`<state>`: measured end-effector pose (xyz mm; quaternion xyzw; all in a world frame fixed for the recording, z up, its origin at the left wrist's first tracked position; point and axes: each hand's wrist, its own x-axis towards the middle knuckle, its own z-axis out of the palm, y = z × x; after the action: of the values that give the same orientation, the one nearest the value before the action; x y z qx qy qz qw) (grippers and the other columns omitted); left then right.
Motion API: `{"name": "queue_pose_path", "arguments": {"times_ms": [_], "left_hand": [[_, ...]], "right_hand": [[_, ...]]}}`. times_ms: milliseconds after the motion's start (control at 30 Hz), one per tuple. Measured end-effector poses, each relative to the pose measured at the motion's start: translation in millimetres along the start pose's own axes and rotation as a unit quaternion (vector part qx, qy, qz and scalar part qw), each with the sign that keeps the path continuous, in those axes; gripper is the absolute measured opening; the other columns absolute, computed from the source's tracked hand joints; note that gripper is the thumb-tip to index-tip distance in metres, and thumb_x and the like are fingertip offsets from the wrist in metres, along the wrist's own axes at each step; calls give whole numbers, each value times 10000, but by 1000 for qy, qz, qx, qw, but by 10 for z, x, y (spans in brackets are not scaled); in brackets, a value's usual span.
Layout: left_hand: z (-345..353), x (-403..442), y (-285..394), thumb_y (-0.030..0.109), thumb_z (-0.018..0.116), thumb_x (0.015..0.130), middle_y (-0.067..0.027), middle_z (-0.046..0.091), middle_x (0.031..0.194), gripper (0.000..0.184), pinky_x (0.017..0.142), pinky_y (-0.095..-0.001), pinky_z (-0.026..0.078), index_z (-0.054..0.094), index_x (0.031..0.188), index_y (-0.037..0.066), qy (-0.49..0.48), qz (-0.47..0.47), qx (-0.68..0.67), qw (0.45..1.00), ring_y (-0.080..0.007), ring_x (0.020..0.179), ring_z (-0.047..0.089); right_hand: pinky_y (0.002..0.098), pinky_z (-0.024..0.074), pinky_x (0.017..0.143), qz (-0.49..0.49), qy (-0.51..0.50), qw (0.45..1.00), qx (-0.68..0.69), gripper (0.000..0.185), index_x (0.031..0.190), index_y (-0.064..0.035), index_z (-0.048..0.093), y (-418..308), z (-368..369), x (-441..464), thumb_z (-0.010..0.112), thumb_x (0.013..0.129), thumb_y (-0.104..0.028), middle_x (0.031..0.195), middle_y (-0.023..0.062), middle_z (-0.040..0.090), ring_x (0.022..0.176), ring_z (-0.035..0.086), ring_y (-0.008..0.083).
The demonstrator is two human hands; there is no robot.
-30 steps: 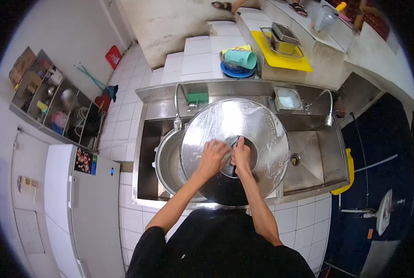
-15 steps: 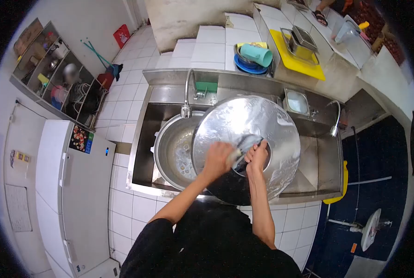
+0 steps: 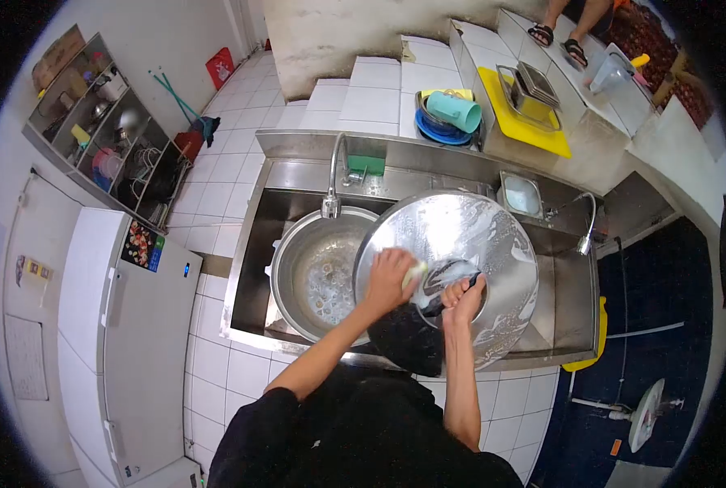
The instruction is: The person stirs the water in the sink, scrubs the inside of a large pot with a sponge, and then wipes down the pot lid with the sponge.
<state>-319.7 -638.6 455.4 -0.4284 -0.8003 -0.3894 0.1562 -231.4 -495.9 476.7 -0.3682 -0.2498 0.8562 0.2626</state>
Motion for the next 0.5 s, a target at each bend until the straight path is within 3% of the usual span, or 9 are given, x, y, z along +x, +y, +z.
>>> {"name": "queue_pose_path", "arguments": {"times_ms": [100,133,200,233,367,400,433,500], "left_hand": [[-131,573,-148,152,636,722,-159,533,1007,315,855,-457,377,542,1009,63,83,-86,17,993,-357,992,478],[-155,563,-182,152,636,722,-159,533,1007,315,855,-457,377,542,1009,63,88,-82,20,993,-357,992,478],[-125,400,-190,136,624,728,-186,528,1025,329,917,-487,356,537,1026,28,168,-158,30,972,-385,1016,466],[-80,245,-94,128,603,748,-210,527,1085,346,988,-503,326,531,1061,0,149,-189,0,971,-402,1081,453],[-98,274,243,108,577,763,-217,527,1175,380,1043,-491,307,552,1121,-18,68,-48,13,996,-394,1188,428],[32,423,120,96,574,747,-215,557,1121,338,1003,-498,350,589,1068,-9,116,-17,13,993,-390,1132,472],[59,628,-29,90,566,746,-221,572,1081,312,969,-490,379,607,1044,5,101,16,-6,995,-394,1081,498],[-53,849,-70,76,552,746,-229,560,1092,330,945,-483,384,582,1063,-12,164,-67,-28,984,-398,1060,499]], "right_hand": [[255,151,342,18,-18,1000,7,512,610,-144,336,28,55,-182,352,950,-527,474,-28,227,359,190,98],[257,149,341,21,-25,999,14,514,607,-143,334,17,102,-220,355,950,-525,476,-26,227,360,186,96],[259,144,339,19,-37,999,19,530,594,-145,327,-19,88,-204,355,944,-541,469,-35,209,354,167,97],[263,144,338,24,-49,998,27,537,585,-153,322,-35,65,-167,346,941,-555,462,-40,203,350,161,97],[265,198,331,69,-9,997,20,576,537,-190,298,69,20,-24,319,916,-623,414,-48,278,324,250,108],[271,207,334,94,-65,993,19,582,535,-186,303,139,-76,85,312,916,-625,419,-38,287,330,257,118],[281,214,335,61,-15,997,-41,585,542,-175,313,116,54,10,315,915,-626,428,-29,301,339,276,124],[282,189,347,82,-90,992,-44,608,556,-154,328,-55,73,-166,320,901,-655,438,-37,250,348,237,124]]}}
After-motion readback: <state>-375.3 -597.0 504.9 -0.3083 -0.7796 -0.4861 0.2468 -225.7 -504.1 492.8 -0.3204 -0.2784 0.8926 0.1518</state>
